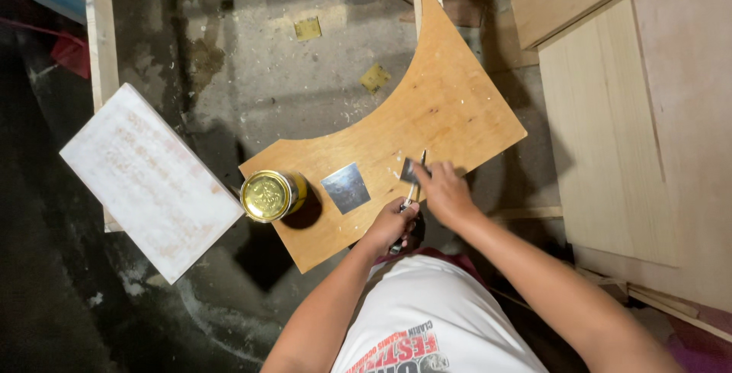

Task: The person applies wood putty from a tin onto small squares of sandpaper and then uses a putty knife to spread the putty across the surface of a rectangular wooden board.

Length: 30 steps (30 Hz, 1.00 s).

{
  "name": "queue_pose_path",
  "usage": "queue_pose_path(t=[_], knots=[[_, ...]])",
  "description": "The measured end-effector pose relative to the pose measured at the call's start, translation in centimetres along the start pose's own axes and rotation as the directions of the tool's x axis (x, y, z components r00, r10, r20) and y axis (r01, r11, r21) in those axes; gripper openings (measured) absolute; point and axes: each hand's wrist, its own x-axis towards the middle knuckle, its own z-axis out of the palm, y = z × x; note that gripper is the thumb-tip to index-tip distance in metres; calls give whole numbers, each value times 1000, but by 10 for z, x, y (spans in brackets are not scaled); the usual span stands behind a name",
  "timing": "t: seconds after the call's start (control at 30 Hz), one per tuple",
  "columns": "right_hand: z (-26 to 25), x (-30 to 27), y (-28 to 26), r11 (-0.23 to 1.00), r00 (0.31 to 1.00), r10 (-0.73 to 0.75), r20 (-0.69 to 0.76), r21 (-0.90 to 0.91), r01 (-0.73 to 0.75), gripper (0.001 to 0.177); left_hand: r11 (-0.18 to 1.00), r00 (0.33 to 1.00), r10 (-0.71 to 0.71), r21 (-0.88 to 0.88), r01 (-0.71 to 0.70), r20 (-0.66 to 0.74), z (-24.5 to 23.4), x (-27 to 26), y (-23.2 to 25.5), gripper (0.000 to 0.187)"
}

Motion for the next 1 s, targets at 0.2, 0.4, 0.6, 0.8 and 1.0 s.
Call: queue_pose_path(t=[0.2, 0.4, 0.6, 0.8, 1.0], knots=[[-20, 13, 0, 1000, 1000, -27, -5, 5, 27, 34, 855, 990, 108, 518, -44, -95, -2, 14, -10, 26], [-5, 24, 5, 998, 999, 33, -30, 63, -31, 36, 849, 989, 115, 526, -50, -92, -11, 44, -35, 28], [4, 26, 18, 991, 991, 125, -52, 63, -121, 40, 955, 992, 111, 283, -92, -52, 4, 4, -8, 17], [13, 30, 24, 993, 996, 86, -18, 84, -84, 43, 966, 991, 134, 227, -125, -27, -2, 0, 3, 17], [26, 35, 31, 975, 975, 190, 117, 97, -202, 50, 966, 990, 141, 219, -138, 2, -6, 7, -7, 18]])
